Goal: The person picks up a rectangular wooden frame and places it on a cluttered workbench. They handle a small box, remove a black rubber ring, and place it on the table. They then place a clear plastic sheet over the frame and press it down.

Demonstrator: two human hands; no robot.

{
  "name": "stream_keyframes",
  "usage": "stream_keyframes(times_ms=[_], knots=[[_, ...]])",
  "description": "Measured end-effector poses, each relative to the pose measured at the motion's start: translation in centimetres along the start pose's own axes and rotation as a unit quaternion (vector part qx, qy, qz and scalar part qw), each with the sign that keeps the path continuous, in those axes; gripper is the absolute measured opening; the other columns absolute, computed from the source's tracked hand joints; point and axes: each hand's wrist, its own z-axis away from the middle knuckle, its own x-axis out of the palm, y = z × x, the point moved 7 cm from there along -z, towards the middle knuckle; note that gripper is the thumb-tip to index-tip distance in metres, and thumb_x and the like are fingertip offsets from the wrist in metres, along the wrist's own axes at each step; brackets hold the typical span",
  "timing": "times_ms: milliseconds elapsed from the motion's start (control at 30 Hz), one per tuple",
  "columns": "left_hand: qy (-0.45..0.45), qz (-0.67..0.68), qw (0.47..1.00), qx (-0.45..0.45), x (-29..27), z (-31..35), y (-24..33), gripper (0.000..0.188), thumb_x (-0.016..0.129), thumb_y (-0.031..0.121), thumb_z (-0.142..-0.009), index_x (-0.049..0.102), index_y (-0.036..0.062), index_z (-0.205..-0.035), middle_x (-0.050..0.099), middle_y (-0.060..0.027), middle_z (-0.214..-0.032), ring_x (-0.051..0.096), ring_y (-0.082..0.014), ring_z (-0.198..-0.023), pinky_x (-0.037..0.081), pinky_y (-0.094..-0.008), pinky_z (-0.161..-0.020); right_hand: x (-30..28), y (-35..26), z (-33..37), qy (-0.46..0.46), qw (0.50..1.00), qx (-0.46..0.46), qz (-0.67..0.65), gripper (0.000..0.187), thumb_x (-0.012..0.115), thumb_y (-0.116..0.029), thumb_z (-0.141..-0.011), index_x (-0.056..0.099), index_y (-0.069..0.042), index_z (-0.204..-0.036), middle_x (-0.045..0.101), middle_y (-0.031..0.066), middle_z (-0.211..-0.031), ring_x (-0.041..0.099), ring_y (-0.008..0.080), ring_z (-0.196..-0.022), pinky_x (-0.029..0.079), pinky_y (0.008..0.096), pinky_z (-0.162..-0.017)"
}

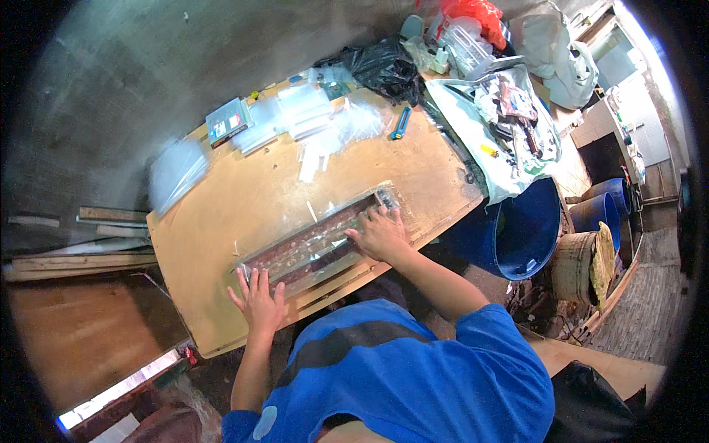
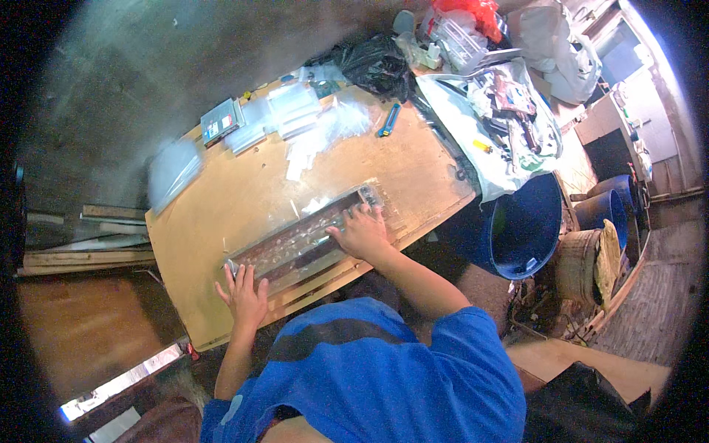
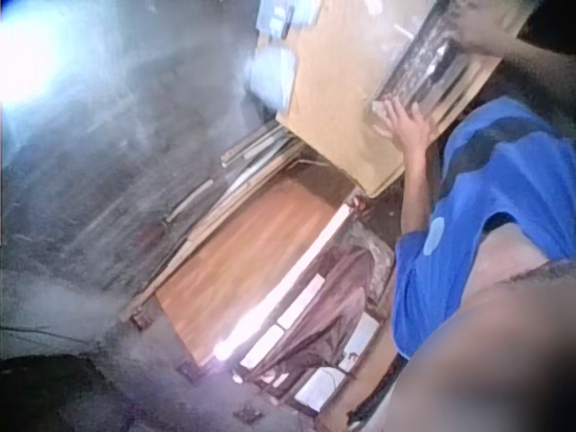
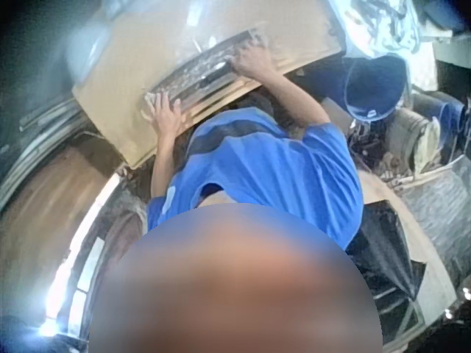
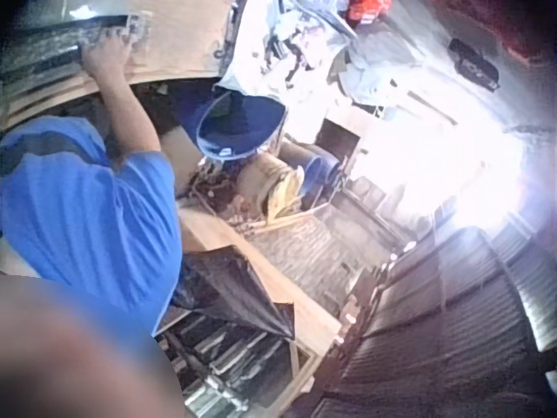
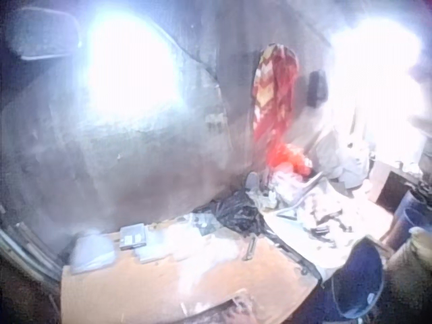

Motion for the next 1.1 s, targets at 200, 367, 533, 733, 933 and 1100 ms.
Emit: stream_keyframes(times_ms=[200, 367, 533, 733, 933, 1100], knots=[[-0.022, -0.019, 0.999, -0.015, 0.1, -0.9, 0.5, 0.058, 0.053, 0.05, -0.097, 0.058, 0.0067, -0.136, 0.052, -0.0142, -0.147, 0.02, -0.0383, -0.151, -0.001, -0.0694, -0.116, 0.2, 0.3, -0.8, -0.055, 0.998, 0.009, 0.005, 0.069, 0.039, -0.06, -0.1, 0.067, 0.001, -0.119, 0.065, 0.0186, -0.119, 0.05, 0.0344, -0.127, 0.032, 0.0524, -0.107], [-0.022, -0.019, 0.999, -0.021, 0.4, -1.2, 0.3, 0.061, 0.051, 0.052, -0.097, 0.057, 0.0058, -0.136, 0.05, -0.0152, -0.148, 0.02, -0.0377, -0.152, -0.001, -0.0694, -0.116, 0.1, -0.6, -1.2, -0.074, 0.994, -0.025, 0.079, 0.066, 0.041, -0.059, -0.1, 0.066, -0.001, -0.119, 0.065, 0.0179, -0.12, 0.05, 0.0347, -0.129, 0.033, 0.0566, -0.108], [0.025, 0.018, 0.999, -0.011, -0.1, 0.0, -0.5, 0.055, 0.057, 0.047, -0.095, 0.058, 0.0107, -0.137, 0.044, -0.0133, -0.154, 0.022, -0.0385, -0.151, 0.005, -0.0687, -0.116, -0.5, -1.9, -0.8, -0.038, 0.999, -0.026, 0.024, 0.061, 0.042, -0.058, -0.1, 0.063, -0.007, -0.126, 0.063, 0.0166, -0.127, 0.051, 0.0346, -0.128, 0.034, 0.0541, -0.107], [0.021, 0.031, 0.997, -0.061, -0.4, 2.5, -3.0, 0.069, 0.056, 0.044, -0.097, 0.035, 0.0145, -0.155, 0.025, -0.0204, -0.162, 0.015, -0.0434, -0.151, 0.011, -0.0677, -0.116, 0.4, -9.2, 0.1, -0.034, 0.972, -0.227, -0.054, 0.057, 0.047, -0.057, -0.099, 0.063, -0.009, -0.125, 0.06, 0.0146, -0.13, 0.055, 0.0335, -0.122, 0.037, 0.0548, -0.102], [0.008, 0.057, 0.993, -0.101, -0.2, 3.9, -4.4, 0.069, 0.054, 0.046, -0.098, 0.034, 0.0152, -0.156, 0.023, -0.021, -0.163, 0.013, -0.0432, -0.152, 0.014, -0.0679, -0.116, 2.8, -16.1, -0.1, -0.08, 0.931, -0.347, -0.08, 0.059, 0.043, -0.06, -0.099, 0.063, -0.011, -0.127, 0.056, 0.0147, -0.138, 0.053, 0.034, -0.127, 0.039, 0.0552, -0.103], [0.004, 0.088, 0.99, -0.11, 0.0, 4.5, -5.1, 0.069, 0.054, 0.045, -0.098, 0.033, 0.0146, -0.157, 0.023, -0.0225, -0.162, 0.014, -0.0439, -0.151, 0.014, -0.0676, -0.115, 4.3, -19.1, -0.9, -0.091, 0.926, -0.359, -0.079, 0.059, 0.04, -0.06, -0.1, 0.066, -0.012, -0.123, 0.057, 0.0132, -0.137, 0.053, 0.0353, -0.127, 0.04, 0.0532, -0.102]])
